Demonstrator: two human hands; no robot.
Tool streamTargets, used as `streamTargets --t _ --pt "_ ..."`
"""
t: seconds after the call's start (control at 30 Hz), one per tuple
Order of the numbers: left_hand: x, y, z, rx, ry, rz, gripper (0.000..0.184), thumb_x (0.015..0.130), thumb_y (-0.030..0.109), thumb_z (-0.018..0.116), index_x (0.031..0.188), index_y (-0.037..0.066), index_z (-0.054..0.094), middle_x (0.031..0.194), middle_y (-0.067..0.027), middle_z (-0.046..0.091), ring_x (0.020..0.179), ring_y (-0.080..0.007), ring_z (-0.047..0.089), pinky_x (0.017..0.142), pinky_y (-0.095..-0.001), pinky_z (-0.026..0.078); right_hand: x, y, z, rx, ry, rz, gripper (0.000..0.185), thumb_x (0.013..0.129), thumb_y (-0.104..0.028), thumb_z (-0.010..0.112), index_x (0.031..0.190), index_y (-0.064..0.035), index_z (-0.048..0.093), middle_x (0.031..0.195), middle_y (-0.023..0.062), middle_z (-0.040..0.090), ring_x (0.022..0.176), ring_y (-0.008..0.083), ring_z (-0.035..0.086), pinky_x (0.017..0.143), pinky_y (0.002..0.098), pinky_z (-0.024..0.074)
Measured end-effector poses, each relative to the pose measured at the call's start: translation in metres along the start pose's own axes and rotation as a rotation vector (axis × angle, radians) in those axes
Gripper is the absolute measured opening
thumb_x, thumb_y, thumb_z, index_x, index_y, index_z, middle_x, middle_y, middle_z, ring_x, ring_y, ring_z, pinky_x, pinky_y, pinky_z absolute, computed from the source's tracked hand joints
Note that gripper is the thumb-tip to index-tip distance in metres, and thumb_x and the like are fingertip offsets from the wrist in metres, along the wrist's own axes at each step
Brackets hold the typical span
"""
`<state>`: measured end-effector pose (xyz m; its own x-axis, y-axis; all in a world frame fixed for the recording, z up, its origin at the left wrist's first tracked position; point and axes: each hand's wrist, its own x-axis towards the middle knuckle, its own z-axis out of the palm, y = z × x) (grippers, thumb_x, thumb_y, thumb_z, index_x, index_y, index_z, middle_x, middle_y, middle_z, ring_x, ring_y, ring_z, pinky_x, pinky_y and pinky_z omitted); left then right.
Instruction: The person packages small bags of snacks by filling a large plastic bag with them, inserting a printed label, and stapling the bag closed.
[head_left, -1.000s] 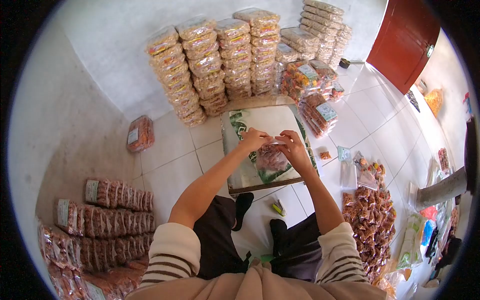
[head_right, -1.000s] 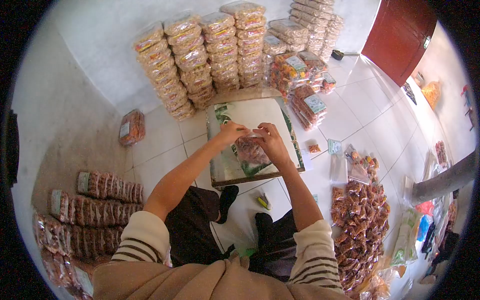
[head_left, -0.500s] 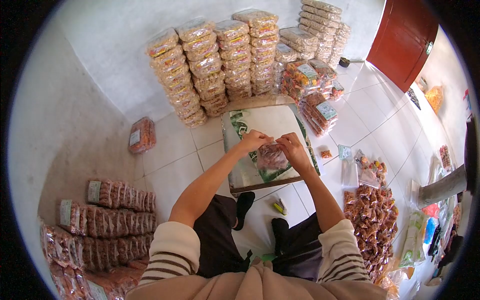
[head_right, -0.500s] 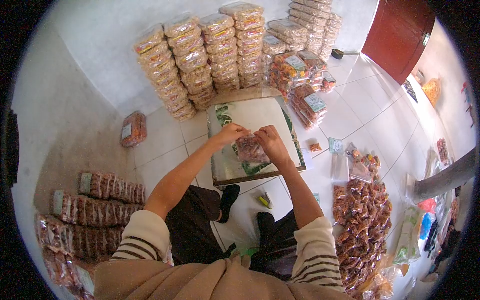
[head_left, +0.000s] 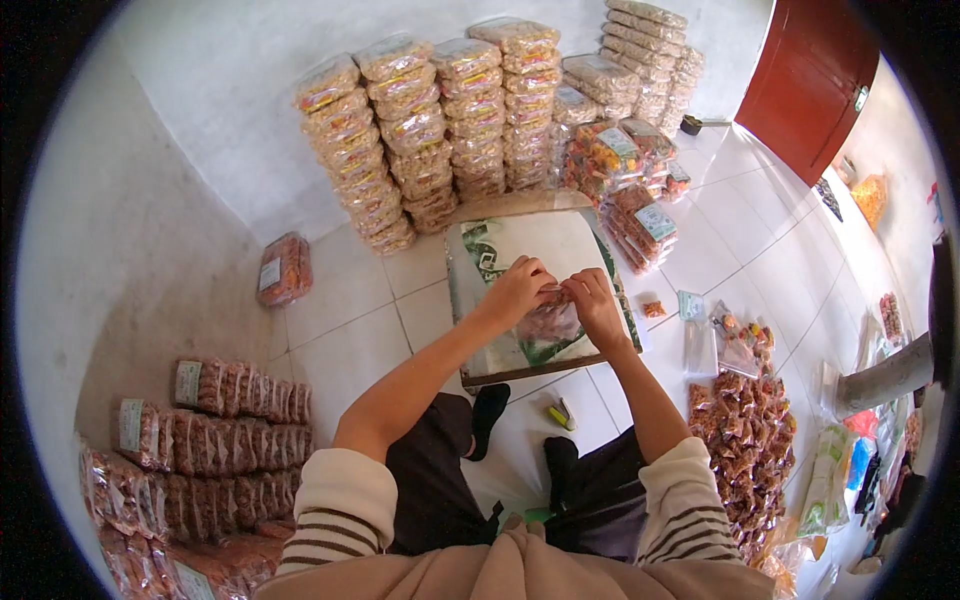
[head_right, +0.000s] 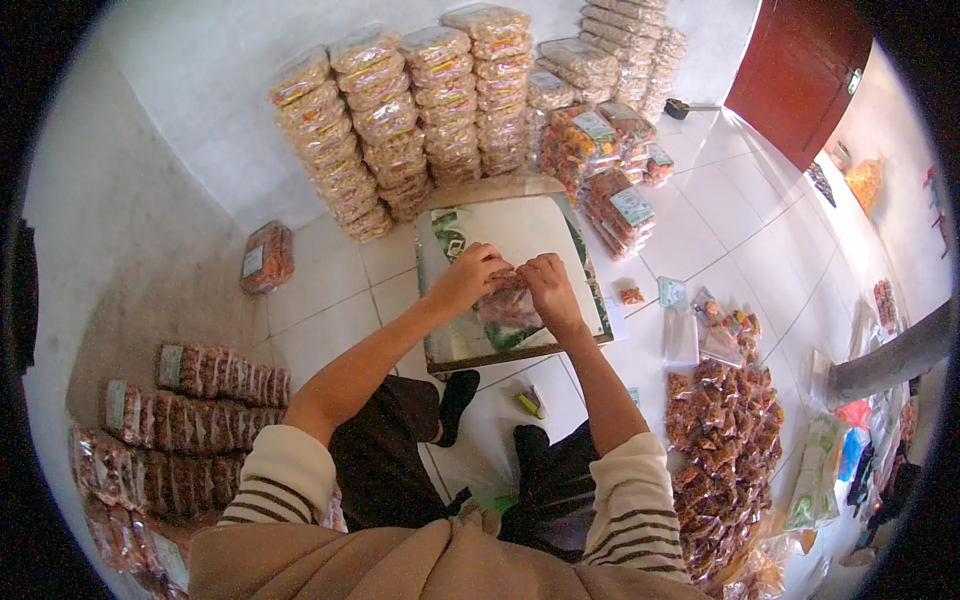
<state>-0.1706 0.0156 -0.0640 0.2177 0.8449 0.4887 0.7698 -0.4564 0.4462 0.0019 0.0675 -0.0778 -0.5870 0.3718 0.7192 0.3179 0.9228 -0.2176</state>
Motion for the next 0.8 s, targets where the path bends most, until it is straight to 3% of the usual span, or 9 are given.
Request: streamTargets --t 0.27,0.37,0.53,0.67,0.8 --pt "-0.004 -0.003 0.009 0.17 0.027 0.088 0.02 0.069 0.01 0.065 0.086 0.004 0.058 0.085 -0.007 0.05 0.086 -0.0248 0.047 0.08 -0.0326 0.042 -0.004 0.002 0.005 0.064 0.029 0.041 0.022 0.065 0.006 0.055 0.086 -0.0002 0.055 0.084 0.0104 0.052 0.085 0.028 0.049 0.073 0.0352 0.0433" --pt "-0.005 -0.005 0.012 0.116 0.064 0.084 0.018 0.07 0.009 0.063 0.085 0.005 0.056 0.085 -0.0069 0.05 0.085 -0.025 0.047 0.078 -0.0332 0.041 -0.005 0.003 0.006 0.084 0.026 0.076 0.017 0.068 0.002 0.054 0.084 -0.0027 0.055 0.083 0.0078 0.051 0.083 0.0263 0.047 0.074 0.0361 0.0398" --pt "-0.005 -0.011 0.014 0.067 0.072 0.002 0.013 0.073 0.014 0.061 0.083 0.007 0.057 0.081 -0.0059 0.052 0.083 -0.0239 0.048 0.075 -0.0337 0.041 -0.005 0.0 0.003 -0.078 -0.08 0.211 0.006 0.077 -0.008 0.051 0.082 -0.0094 0.053 0.081 0.0019 0.05 0.084 0.0222 0.04 0.081 0.0377 0.0247" --pt "-0.007 -0.012 0.018 0.045 0.068 -0.032 0.011 0.076 0.013 0.059 0.083 0.005 0.055 0.081 -0.0065 0.052 0.082 -0.024 0.048 0.073 -0.0347 0.039 -0.009 0.004 0.005 -0.055 -0.103 0.286 0.005 0.078 -0.009 0.051 0.083 -0.0098 0.053 0.081 0.0016 0.051 0.085 0.0218 0.04 0.081 0.0397 0.0235" --pt "-0.006 -0.013 0.023 0.032 0.032 -0.121 0.016 0.081 0.022 0.054 0.084 0.007 0.057 0.082 -0.0054 0.053 0.083 -0.0237 0.048 0.074 -0.037 0.037 -0.012 0.01 0.011 -0.008 -0.174 0.432 0.005 0.079 -0.01 0.051 0.083 -0.0124 0.053 0.082 -0.0009 0.052 0.085 0.0215 0.04 0.08 0.0411 0.023"
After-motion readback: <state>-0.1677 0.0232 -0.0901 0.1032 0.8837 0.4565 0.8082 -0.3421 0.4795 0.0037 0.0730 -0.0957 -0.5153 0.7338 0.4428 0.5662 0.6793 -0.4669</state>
